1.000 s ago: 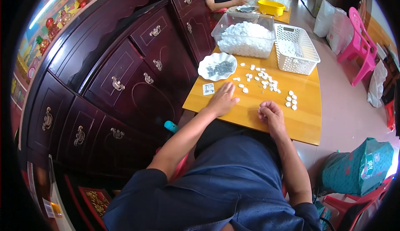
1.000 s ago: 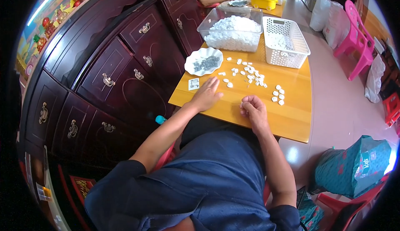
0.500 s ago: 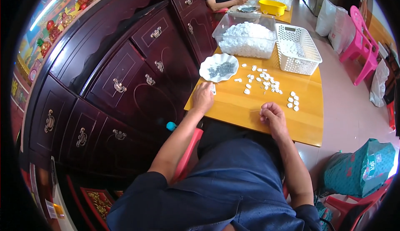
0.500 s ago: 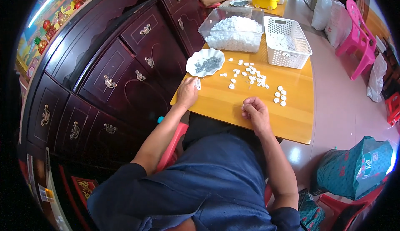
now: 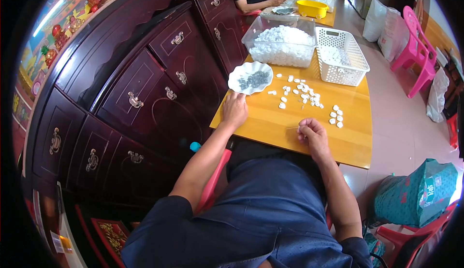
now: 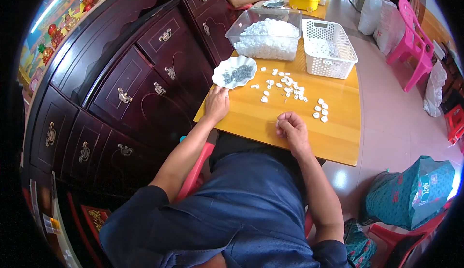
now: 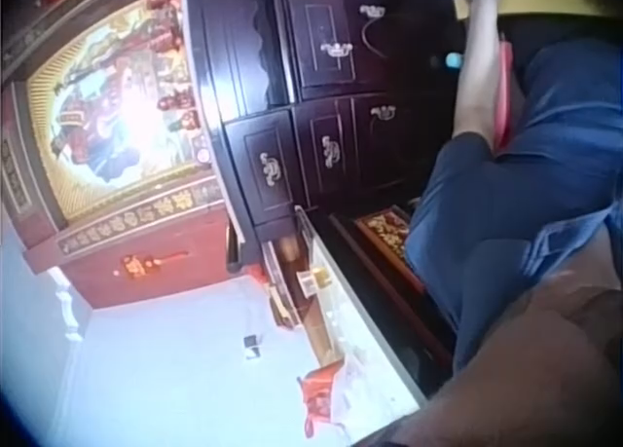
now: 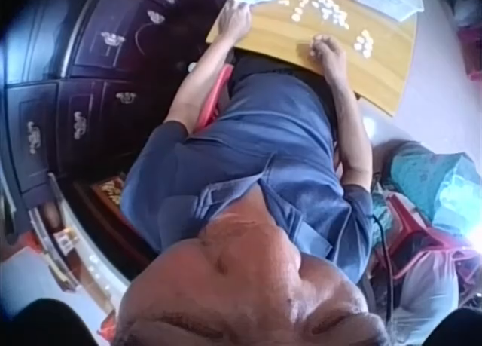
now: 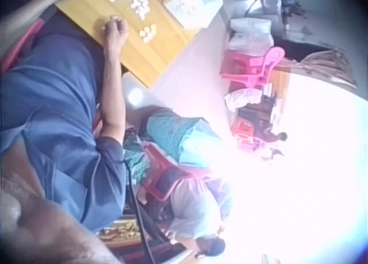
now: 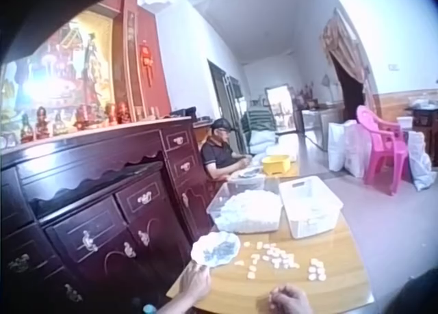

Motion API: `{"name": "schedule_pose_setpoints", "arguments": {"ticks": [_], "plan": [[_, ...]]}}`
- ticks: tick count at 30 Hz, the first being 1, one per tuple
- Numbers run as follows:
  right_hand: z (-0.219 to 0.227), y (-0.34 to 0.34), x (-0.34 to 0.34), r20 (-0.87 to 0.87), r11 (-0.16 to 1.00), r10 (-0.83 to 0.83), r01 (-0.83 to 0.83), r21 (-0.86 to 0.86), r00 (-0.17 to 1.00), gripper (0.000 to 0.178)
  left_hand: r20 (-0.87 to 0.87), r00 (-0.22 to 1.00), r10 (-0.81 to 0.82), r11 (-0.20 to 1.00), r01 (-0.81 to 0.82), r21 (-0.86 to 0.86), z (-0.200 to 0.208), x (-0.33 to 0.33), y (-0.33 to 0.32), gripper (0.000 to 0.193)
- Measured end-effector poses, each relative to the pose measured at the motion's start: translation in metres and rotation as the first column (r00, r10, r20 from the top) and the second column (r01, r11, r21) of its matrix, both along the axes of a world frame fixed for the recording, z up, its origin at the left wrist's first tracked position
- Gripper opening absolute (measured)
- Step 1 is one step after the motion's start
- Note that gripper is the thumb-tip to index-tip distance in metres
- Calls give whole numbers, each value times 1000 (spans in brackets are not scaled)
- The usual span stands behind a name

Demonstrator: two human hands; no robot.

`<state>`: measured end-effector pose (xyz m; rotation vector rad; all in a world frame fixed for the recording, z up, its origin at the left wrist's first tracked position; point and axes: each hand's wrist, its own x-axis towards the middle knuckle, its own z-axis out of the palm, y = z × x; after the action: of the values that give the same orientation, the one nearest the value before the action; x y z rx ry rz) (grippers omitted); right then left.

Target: Assembling small white plastic components with metal pins by hand at a table.

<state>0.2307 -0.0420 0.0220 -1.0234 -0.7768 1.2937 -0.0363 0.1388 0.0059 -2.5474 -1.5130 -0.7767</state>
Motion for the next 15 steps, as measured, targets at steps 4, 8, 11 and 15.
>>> {"name": "schedule_pose_setpoints", "arguments": {"ticks": [4,8,11,15], "plan": [[-3,1,1,11,1000,1,-1,17,1000,4,118,991,-64,997,58,56,-6,-4,4,29],[0,-4,0,5,999,-6,6,-32,1000,4,511,843,166,981,-194,2,-23,-56,58,38],[3,-1,-1,20,1000,18,-17,-23,1000,4,750,338,568,643,386,-661,-28,-96,104,58],[3,-2,-1,26,999,-6,7,-44,1000,4,720,264,642,446,635,-631,-21,-79,124,55]]}}
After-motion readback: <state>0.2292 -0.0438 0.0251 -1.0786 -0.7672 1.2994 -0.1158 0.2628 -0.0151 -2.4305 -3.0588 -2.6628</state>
